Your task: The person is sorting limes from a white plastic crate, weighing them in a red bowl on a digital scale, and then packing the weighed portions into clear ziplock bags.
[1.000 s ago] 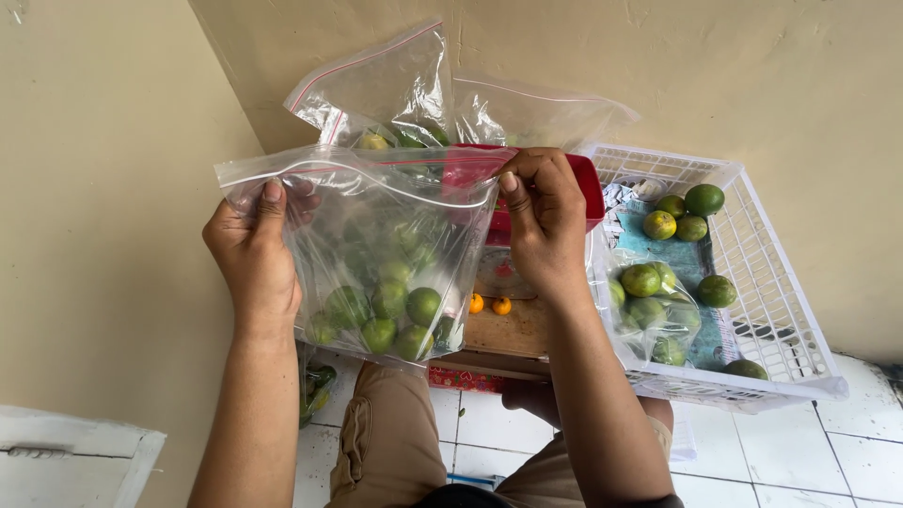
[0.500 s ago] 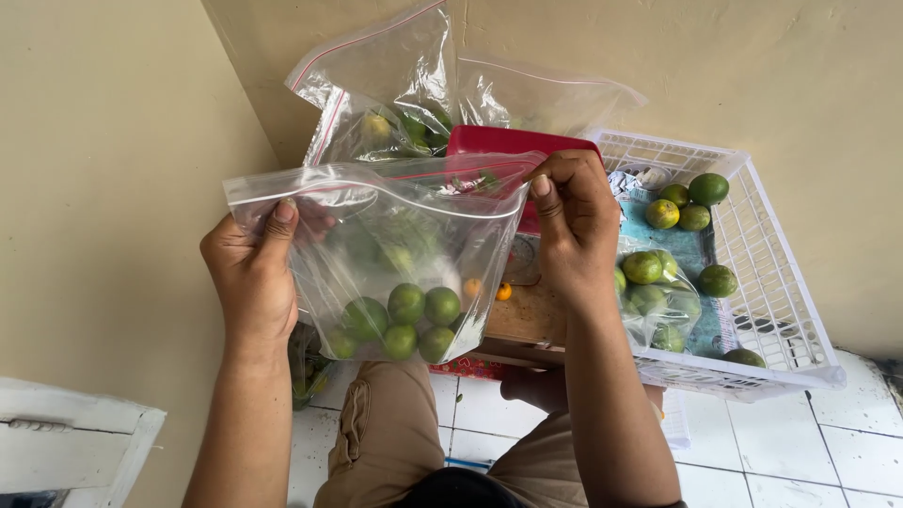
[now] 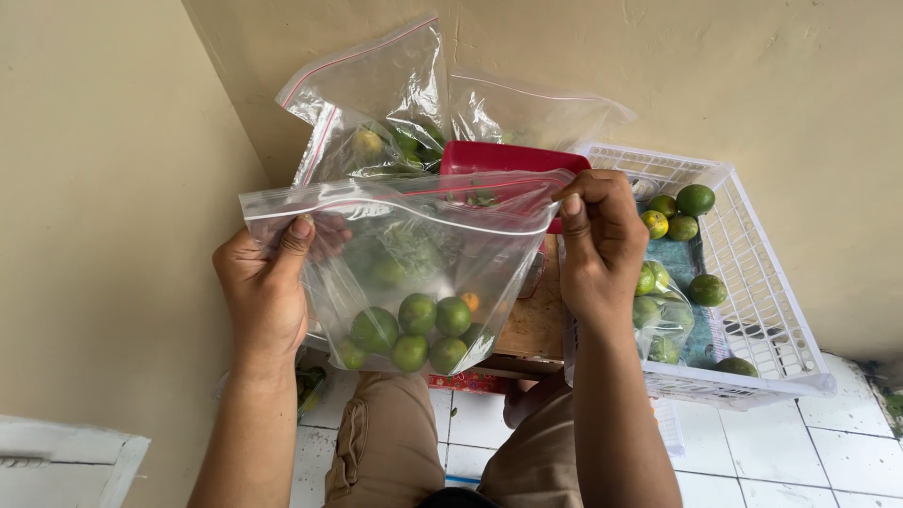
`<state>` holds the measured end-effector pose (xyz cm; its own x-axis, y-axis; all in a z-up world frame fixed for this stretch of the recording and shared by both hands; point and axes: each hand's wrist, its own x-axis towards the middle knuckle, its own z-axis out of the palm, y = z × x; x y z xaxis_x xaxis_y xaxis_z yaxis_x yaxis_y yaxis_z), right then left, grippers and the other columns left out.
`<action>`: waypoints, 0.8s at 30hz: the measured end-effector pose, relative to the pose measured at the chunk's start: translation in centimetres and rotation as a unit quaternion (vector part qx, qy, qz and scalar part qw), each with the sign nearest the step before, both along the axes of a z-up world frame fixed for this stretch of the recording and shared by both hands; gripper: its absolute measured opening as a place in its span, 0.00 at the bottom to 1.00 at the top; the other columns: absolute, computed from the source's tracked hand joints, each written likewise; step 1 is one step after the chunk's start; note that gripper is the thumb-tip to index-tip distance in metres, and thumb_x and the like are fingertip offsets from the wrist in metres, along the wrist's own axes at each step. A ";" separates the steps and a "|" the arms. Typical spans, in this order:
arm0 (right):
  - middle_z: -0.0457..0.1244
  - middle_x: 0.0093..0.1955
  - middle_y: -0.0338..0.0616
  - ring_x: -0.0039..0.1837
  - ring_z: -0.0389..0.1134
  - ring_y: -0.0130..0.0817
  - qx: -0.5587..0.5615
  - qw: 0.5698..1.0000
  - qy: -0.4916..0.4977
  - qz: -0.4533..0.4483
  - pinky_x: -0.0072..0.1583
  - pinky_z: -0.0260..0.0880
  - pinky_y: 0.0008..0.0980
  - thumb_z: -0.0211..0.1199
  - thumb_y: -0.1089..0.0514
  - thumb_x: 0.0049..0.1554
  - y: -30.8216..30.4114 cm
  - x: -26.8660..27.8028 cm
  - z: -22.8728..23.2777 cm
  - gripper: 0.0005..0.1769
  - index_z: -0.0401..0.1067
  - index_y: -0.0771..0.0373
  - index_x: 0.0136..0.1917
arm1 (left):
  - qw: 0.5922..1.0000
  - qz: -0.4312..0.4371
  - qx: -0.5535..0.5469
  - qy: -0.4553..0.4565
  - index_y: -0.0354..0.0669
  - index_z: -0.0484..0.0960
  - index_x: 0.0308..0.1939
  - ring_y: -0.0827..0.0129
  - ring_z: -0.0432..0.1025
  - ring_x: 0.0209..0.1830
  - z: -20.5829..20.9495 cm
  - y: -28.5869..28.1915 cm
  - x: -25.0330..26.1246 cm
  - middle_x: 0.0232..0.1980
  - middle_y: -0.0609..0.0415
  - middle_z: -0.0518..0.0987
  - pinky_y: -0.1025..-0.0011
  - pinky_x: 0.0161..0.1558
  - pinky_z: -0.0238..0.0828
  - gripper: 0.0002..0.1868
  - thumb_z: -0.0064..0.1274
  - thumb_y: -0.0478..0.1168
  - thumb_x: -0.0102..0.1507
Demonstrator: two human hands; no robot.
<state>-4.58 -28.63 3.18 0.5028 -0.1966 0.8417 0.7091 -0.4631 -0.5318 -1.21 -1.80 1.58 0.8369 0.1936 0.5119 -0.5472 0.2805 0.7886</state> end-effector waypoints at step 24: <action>0.56 0.46 0.48 0.45 0.53 0.30 0.010 0.998 -0.004 -0.068 0.51 0.58 0.32 0.53 0.61 0.70 -3.4 -2.2 -0.7 0.11 0.69 0.70 0.47 | 0.996 -0.090 0.000 -0.005 0.33 0.83 0.40 0.68 0.77 0.42 -1.4 -2.8 1.6 0.37 0.47 0.84 0.58 0.44 0.86 0.05 0.55 0.33 0.68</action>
<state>-6.75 -32.06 2.47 0.4637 -0.2784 0.8411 0.6451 -0.5447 -0.5359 0.42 -4.55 0.14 0.8529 0.0417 0.5205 -0.4962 0.3748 0.7831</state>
